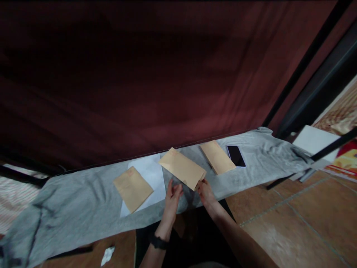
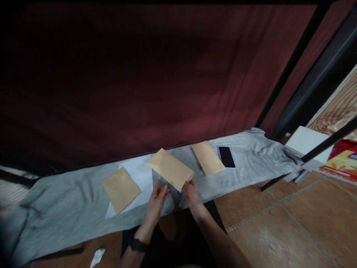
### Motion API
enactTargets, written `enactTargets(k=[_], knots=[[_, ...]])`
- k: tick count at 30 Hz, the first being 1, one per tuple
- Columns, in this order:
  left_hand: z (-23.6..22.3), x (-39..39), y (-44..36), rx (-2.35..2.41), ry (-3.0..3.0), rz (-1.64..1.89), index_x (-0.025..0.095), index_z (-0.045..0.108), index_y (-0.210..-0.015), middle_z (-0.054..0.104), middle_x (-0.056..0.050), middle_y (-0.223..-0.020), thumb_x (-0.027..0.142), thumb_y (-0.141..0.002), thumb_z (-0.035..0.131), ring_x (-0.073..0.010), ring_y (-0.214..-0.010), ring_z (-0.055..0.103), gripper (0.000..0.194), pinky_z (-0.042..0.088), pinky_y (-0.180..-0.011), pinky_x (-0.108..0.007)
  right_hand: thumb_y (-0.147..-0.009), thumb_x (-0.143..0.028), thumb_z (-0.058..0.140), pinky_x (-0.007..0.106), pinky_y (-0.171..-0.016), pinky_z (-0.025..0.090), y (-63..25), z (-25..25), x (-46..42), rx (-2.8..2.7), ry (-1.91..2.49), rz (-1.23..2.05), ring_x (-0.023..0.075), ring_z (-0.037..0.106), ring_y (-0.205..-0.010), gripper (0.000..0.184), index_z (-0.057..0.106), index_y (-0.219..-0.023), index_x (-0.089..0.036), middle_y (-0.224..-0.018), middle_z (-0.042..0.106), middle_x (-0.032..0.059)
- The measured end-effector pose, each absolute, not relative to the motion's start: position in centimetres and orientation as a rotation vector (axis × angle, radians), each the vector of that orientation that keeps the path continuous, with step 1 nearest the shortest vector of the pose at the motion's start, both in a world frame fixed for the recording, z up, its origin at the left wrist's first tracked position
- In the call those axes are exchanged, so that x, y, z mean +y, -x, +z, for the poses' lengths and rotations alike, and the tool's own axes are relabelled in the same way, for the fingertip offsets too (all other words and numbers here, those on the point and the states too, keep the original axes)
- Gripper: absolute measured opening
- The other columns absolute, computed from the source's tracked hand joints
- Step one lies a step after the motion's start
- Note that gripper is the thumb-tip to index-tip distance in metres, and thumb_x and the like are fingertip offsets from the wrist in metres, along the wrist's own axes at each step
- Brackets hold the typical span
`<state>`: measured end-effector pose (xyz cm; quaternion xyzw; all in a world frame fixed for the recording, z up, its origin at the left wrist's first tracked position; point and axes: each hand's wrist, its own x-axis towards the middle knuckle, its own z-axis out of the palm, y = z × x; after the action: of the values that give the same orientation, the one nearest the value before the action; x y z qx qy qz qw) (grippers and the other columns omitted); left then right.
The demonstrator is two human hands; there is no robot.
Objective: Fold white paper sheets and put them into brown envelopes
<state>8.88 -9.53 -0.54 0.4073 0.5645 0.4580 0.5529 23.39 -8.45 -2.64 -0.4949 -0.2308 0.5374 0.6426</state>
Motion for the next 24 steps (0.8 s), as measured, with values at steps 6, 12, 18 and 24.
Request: enactTargets(k=[6,12,18,24], knots=[[-0.1,-9.4,-11.5,1.131,-0.657,1.045,0.019,0.061,-0.100,0.070,-0.006,-0.093,0.051,-0.064,0.085,-0.0160,-0.078,0.070,0.054,0.057,-0.071,-0.029,-0.068,-0.053,0.067,0.038,-0.066,0.057,-22.8,-2.6,-8.6,-0.541,1.126,1.221,0.0271,0.072,-0.078,0.041,0.065,-0.098,-0.025,-0.088,0.076,0.0091],[0.2,-8.6,-12.6,1.210,-0.823,1.006,0.021,0.061,-0.096,0.071,-0.005,-0.095,0.048,-0.073,0.071,-0.0177,-0.081,0.070,0.037,0.056,-0.068,-0.029,-0.069,-0.049,0.066,0.035,-0.066,0.057,-23.6,-2.5,-8.8,-0.555,1.131,1.239,0.0257,0.072,-0.080,0.036,0.064,-0.096,-0.025,-0.091,0.075,0.0080],[0.6,-5.4,-12.2,1.266,-1.023,0.925,0.020,0.062,-0.092,0.070,-0.004,-0.090,0.036,-0.077,0.061,-0.0175,-0.078,0.067,0.022,0.052,-0.061,-0.026,-0.068,-0.047,0.069,0.034,-0.068,0.057,-25.7,-2.2,-8.8,-0.612,1.182,1.306,0.0222,0.070,-0.077,0.034,0.062,-0.090,-0.022,-0.088,0.072,0.0056],[-0.5,-2.6,-9.8,1.398,-1.233,0.829,0.019,0.061,-0.086,0.067,-0.003,-0.077,0.020,-0.074,0.059,-0.0204,-0.077,0.067,0.012,0.051,-0.064,-0.029,-0.073,-0.052,0.065,0.037,-0.059,0.056,-28.9,-4.3,-10.0,-0.809,1.470,1.052,0.0223,0.064,-0.065,0.046,0.059,-0.106,-0.022,-0.081,0.067,0.0041]])
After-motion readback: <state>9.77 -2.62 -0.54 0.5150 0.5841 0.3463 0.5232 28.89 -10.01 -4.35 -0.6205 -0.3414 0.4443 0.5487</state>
